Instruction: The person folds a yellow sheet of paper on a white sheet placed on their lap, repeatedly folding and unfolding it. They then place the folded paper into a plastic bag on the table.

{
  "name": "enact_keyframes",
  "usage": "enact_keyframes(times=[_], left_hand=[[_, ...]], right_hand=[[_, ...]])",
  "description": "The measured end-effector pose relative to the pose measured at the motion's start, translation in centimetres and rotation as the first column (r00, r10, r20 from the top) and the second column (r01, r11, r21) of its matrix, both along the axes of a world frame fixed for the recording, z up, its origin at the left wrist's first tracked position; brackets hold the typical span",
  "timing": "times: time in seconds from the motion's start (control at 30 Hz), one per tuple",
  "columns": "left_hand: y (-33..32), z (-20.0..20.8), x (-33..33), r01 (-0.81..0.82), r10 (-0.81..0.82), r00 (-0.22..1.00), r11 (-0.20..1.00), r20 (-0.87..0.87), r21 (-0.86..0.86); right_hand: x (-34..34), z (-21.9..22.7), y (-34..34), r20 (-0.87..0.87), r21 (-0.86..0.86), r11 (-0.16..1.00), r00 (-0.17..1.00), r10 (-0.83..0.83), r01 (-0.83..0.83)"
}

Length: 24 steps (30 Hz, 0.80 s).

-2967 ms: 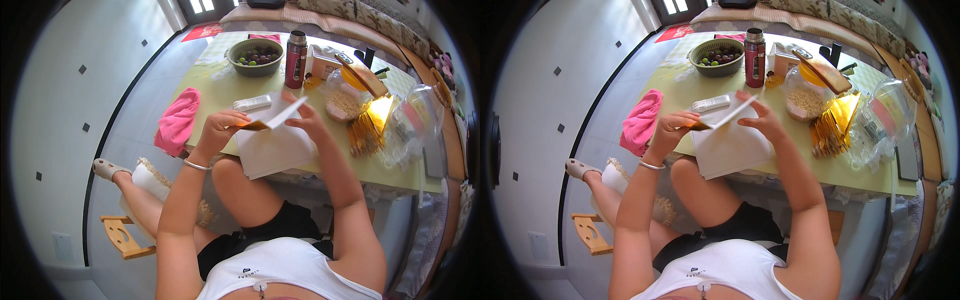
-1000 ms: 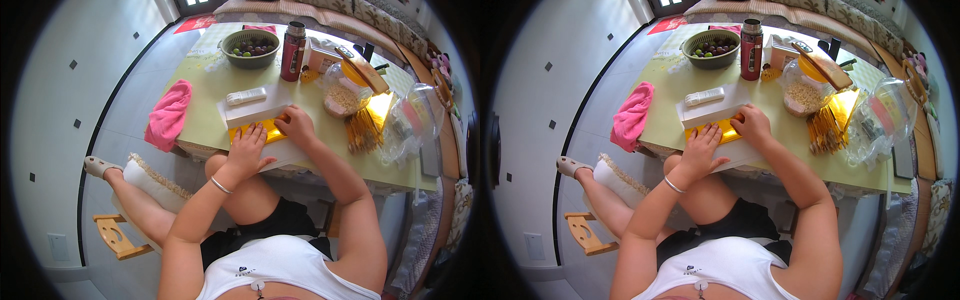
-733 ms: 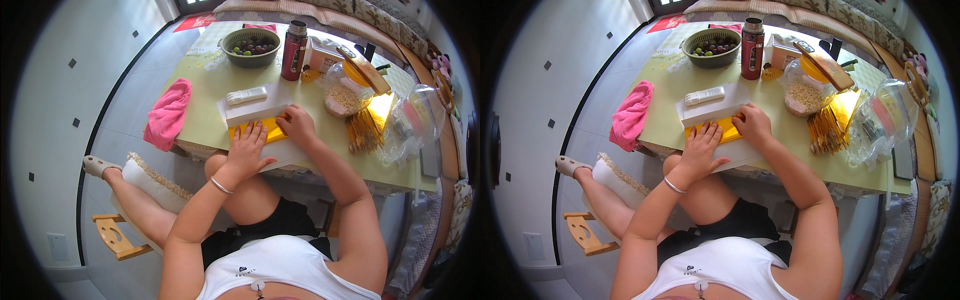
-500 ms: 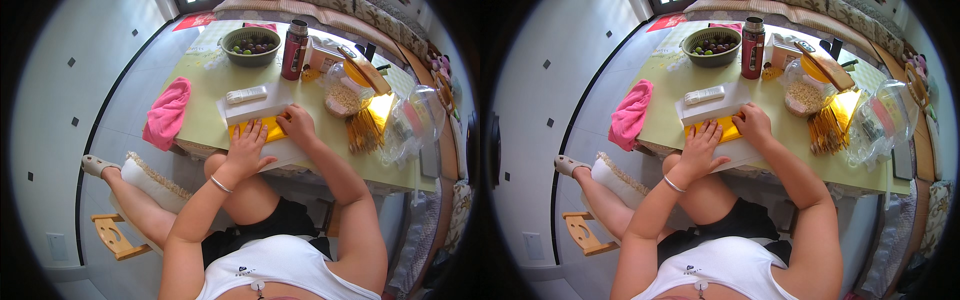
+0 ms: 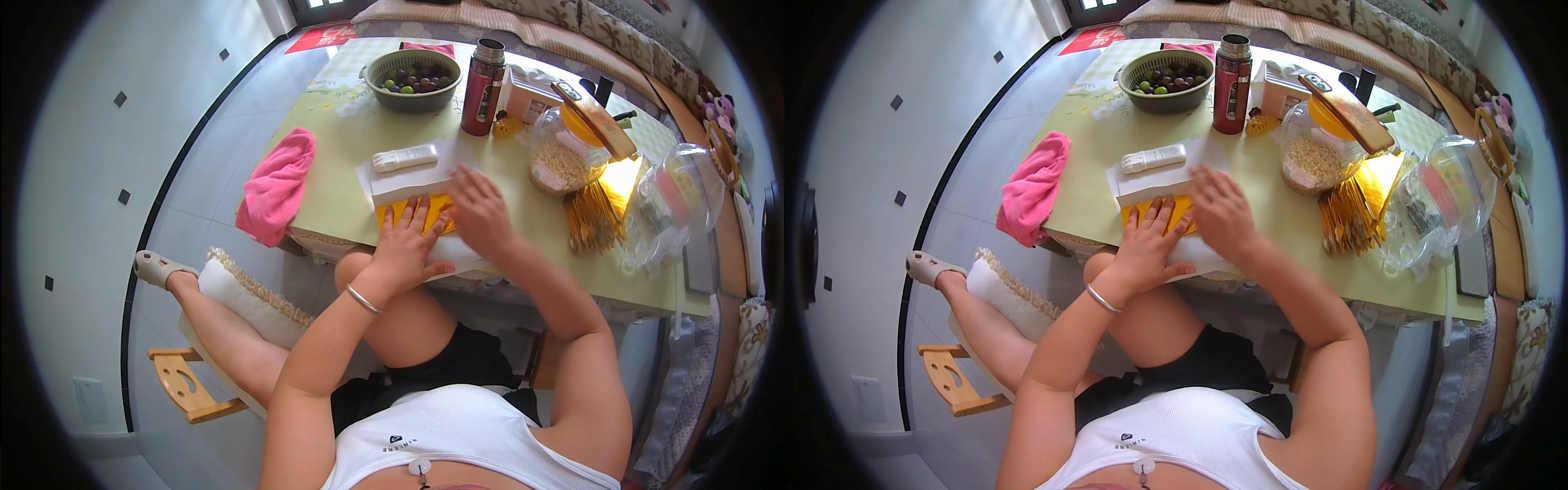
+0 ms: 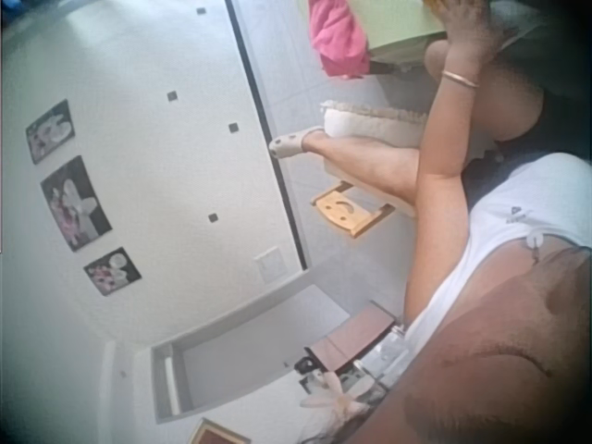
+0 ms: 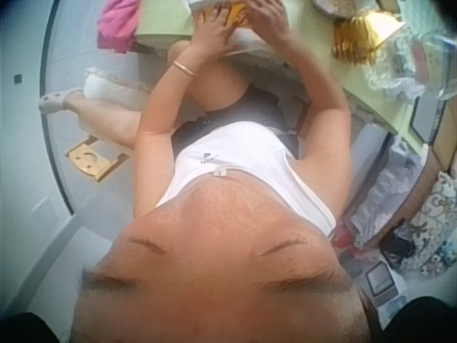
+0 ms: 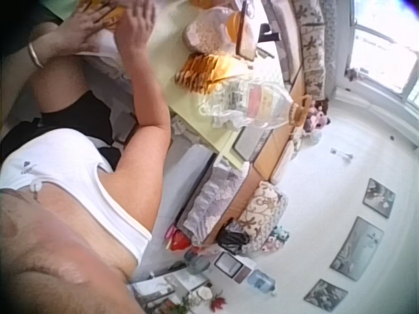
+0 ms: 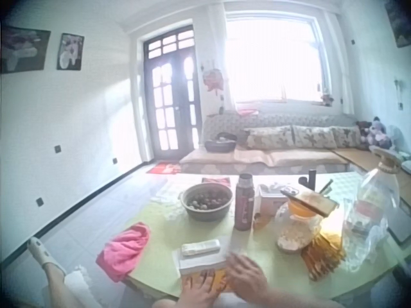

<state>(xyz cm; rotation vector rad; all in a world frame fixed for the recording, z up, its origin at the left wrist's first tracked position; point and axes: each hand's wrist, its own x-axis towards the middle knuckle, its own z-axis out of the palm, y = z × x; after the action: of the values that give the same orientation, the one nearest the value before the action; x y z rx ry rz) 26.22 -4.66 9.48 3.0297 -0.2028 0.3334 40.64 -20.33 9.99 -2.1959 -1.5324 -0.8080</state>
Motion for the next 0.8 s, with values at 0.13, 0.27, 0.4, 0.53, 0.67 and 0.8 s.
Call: enact_keyframes(times=[0.13,0.27,0.4,0.53,0.67,0.8], left_hand=[[-0.2,0.7,-0.1,-0.030,0.030,0.989,1.000,-0.143,0.001],[-0.5,1.2,-0.2,-0.063,0.057,0.980,0.998,-0.189,-0.027],[0.5,0.4,-1.8,-0.172,0.161,0.967,0.984,-0.198,-0.037],[2.1,-0.6,-3.2,-0.214,0.219,0.954,0.976,-0.206,0.044],[3.6,-0.5,-3.0,-0.243,0.265,0.951,0.959,-0.157,0.147],[3.4,1.0,-2.8,-0.181,0.213,0.971,0.953,-0.114,0.241]], right_hand=[[-3.3,-1.0,0.2,-0.370,-0.285,0.937,0.925,0.089,-0.204],[-2.9,-0.7,-1.4,-0.420,-0.390,0.909,0.907,-0.033,-0.147],[-1.6,-0.8,-3.9,-0.360,-0.492,0.869,0.920,-0.154,-0.047],[-1.2,-0.7,-4.9,-0.394,-0.486,0.872,0.906,-0.153,-0.064],[-1.9,-0.5,-4.5,-0.387,-0.490,0.871,0.903,-0.186,-0.031],[-3.1,-0.5,-4.1,-0.350,-0.496,0.867,0.904,-0.245,0.043]])
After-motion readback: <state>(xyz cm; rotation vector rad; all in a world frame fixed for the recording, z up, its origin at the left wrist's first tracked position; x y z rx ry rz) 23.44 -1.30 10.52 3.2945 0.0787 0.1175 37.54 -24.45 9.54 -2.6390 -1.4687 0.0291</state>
